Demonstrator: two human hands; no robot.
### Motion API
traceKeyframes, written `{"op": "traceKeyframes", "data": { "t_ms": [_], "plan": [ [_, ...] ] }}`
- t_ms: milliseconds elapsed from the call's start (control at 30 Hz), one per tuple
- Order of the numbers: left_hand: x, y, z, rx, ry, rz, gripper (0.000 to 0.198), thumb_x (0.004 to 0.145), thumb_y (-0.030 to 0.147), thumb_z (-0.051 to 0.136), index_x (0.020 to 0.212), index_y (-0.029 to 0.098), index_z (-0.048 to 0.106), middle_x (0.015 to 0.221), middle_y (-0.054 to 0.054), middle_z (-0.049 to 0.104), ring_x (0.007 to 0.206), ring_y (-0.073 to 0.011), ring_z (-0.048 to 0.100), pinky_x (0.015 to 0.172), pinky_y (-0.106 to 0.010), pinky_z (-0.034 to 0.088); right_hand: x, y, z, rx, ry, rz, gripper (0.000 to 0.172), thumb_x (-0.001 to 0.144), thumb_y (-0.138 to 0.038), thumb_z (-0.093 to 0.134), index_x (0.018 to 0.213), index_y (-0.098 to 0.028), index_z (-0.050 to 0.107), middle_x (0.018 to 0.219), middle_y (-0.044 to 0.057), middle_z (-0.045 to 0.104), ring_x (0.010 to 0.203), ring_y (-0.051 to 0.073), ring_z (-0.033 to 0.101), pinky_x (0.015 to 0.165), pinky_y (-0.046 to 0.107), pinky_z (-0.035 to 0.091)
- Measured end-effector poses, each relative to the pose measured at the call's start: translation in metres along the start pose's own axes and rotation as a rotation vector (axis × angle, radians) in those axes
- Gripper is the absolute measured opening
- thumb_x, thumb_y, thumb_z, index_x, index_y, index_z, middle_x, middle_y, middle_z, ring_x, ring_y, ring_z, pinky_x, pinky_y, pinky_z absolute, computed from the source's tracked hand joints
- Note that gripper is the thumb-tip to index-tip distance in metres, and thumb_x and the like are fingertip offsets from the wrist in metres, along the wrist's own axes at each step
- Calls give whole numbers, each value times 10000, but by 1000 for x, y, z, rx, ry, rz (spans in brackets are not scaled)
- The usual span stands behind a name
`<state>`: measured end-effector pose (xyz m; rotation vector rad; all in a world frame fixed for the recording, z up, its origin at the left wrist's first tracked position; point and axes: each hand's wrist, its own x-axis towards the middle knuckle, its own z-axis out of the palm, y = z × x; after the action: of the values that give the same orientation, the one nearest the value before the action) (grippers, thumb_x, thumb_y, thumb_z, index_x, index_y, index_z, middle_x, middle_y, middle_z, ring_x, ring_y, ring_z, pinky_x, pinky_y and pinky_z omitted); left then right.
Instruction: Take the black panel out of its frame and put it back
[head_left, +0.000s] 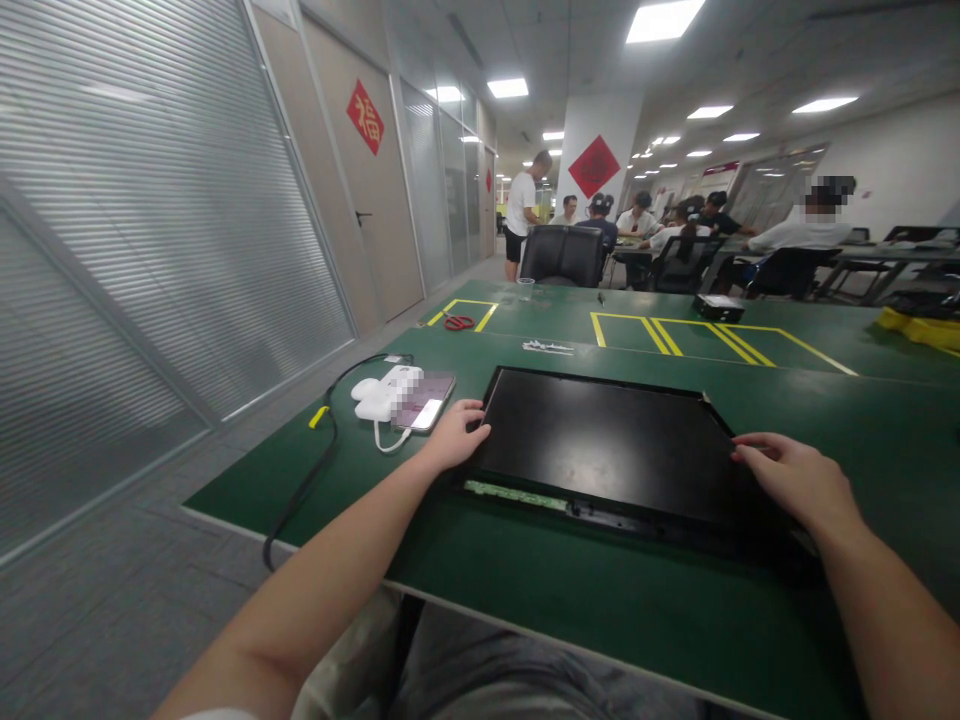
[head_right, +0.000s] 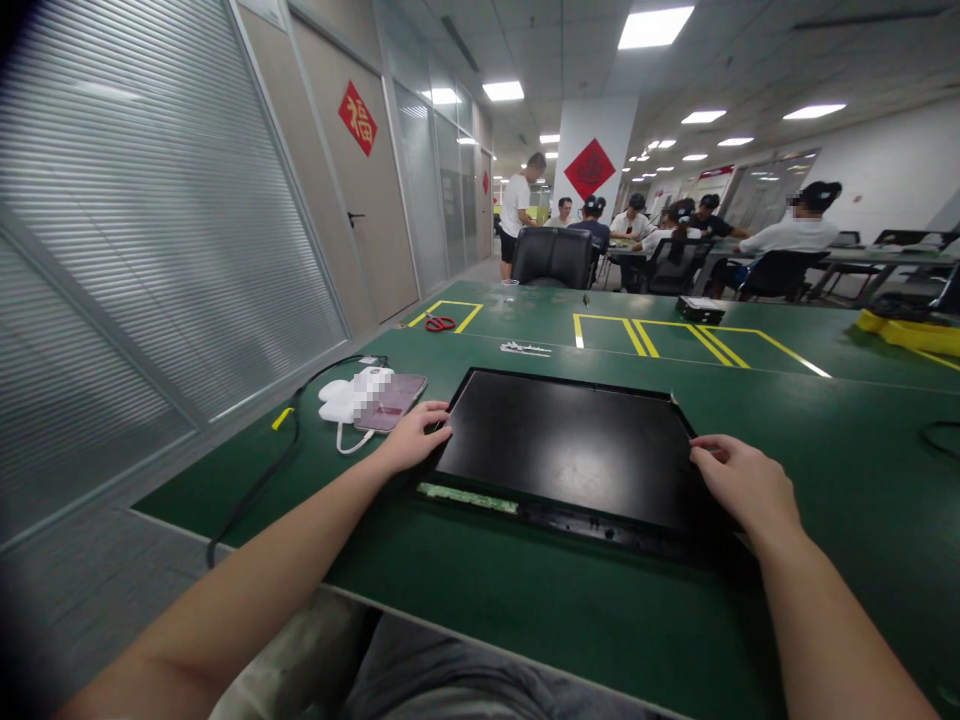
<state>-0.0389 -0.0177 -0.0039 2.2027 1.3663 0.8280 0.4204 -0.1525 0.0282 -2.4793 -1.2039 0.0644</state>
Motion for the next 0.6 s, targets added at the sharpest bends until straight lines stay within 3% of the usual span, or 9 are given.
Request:
{"op": "traceKeyframes", "data": {
  "t_ms": [600],
  "plan": [
    [-2,8,0,121,-10,37,226,844,255,631,996,128,740,1326,-176,610,1264,-309,607,1152,-459,436,-3,-6,-4,-4,-30,17,427,733,-484,503,994,-292,780,999,65,773,931,312,678,695,378,474]
  ]
}}
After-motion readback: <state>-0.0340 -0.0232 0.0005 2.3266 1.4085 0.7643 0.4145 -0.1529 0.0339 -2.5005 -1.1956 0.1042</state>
